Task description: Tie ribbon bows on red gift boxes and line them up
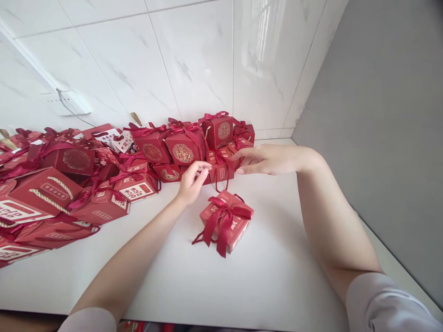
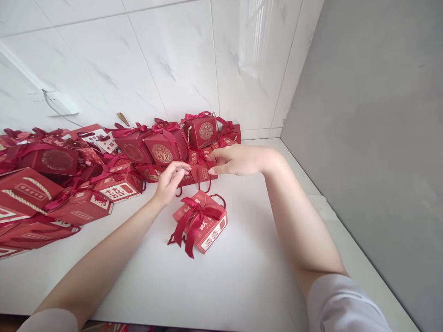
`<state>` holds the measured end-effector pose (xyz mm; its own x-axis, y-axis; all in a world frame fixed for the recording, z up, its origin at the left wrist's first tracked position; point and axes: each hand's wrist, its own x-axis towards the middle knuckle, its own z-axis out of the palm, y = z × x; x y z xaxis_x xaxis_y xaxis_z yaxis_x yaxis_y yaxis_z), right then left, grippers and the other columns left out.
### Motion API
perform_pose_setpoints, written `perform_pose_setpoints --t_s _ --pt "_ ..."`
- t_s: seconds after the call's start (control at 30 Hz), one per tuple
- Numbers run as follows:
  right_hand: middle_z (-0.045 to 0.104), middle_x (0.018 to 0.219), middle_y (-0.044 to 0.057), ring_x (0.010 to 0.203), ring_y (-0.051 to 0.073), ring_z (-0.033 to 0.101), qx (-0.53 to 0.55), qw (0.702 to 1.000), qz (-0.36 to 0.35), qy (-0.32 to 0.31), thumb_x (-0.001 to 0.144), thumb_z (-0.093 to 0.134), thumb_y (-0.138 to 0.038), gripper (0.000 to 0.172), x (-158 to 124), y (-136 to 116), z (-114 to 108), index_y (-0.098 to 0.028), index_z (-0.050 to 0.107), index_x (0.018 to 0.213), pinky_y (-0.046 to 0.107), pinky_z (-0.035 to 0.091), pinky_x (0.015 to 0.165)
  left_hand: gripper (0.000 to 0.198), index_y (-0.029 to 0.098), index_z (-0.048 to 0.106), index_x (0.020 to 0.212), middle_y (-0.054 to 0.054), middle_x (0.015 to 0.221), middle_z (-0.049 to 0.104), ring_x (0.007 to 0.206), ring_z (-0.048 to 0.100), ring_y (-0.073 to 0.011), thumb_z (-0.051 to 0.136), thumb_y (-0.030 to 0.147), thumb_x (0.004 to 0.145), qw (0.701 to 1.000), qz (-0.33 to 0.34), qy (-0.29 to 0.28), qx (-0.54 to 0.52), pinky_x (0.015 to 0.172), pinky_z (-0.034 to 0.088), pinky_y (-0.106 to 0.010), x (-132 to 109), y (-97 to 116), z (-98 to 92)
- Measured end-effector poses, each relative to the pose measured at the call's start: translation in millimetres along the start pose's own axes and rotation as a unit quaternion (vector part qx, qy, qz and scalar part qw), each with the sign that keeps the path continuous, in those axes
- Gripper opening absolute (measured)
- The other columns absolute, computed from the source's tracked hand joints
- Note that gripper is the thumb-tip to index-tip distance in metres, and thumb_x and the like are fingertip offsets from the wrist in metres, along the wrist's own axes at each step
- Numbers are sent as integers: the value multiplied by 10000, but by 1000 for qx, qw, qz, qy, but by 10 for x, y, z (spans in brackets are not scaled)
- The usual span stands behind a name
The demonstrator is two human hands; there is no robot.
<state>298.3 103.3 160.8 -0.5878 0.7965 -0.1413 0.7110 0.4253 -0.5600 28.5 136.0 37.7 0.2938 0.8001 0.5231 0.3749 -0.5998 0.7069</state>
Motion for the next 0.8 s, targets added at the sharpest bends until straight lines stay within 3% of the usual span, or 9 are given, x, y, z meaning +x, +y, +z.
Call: perform_pose_setpoints --t_s 0.1,0.17,0.27,0.4,0.57,0.8 --pt "712 1124 27 974 259 650 15 999 -43 -7 914 549 -497 378 -92 -131 16 -302 616 1231 347 487 760 318 197 612 1094 -59 1029 693 728 622 -132 468 454 975 977 -59 -202 -38 677 501 -269 119 364 -241" --pt "711 1133 24 983 252 645 49 995 -84 -38 911 564 -478 355 -116 -204 58 -300 621 1213 330 478 758 297 220 642 1098 -49 1078 687 842 639 -159 566 450 927 942 -58 -329 25 734 510 -276 136 607 -383" --pt "709 1042 39 866 228 635 77 985 -125 -92 893 590 -474 289 -112 -288 201 -261 649 1079 317 458 700 365 248 643 1106 -34 1193 644 1058 625 -209 728 427 800 907 -20 -413 83 926 506 -324 58 821 -482" --pt "639 958 41 693 186 553 38 988 -103 -107 845 620 -528 313 -120 -298 462 -229 591 937 316 405 594 259 227 623 994 -53 1317 569 1264 556 -247 711 386 810 919 -49 -385 70 1055 467 -372 -147 786 -425" --pt "598 1064 59 848 233 571 -5 992 -84 -90 796 672 -455 282 -188 -176 585 -225 603 945 344 426 701 202 216 572 910 -74 1384 541 1401 445 -261 716 313 806 937 -105 -333 -19 1144 397 -433 -380 592 -310" --pt "617 1110 63 974 244 574 80 980 -110 -147 823 664 -373 238 -136 -50 591 -211 623 992 336 442 803 187 187 578 920 -147 1436 497 1329 533 -293 707 256 804 952 -120 -261 -103 1108 440 -476 -586 507 -249"
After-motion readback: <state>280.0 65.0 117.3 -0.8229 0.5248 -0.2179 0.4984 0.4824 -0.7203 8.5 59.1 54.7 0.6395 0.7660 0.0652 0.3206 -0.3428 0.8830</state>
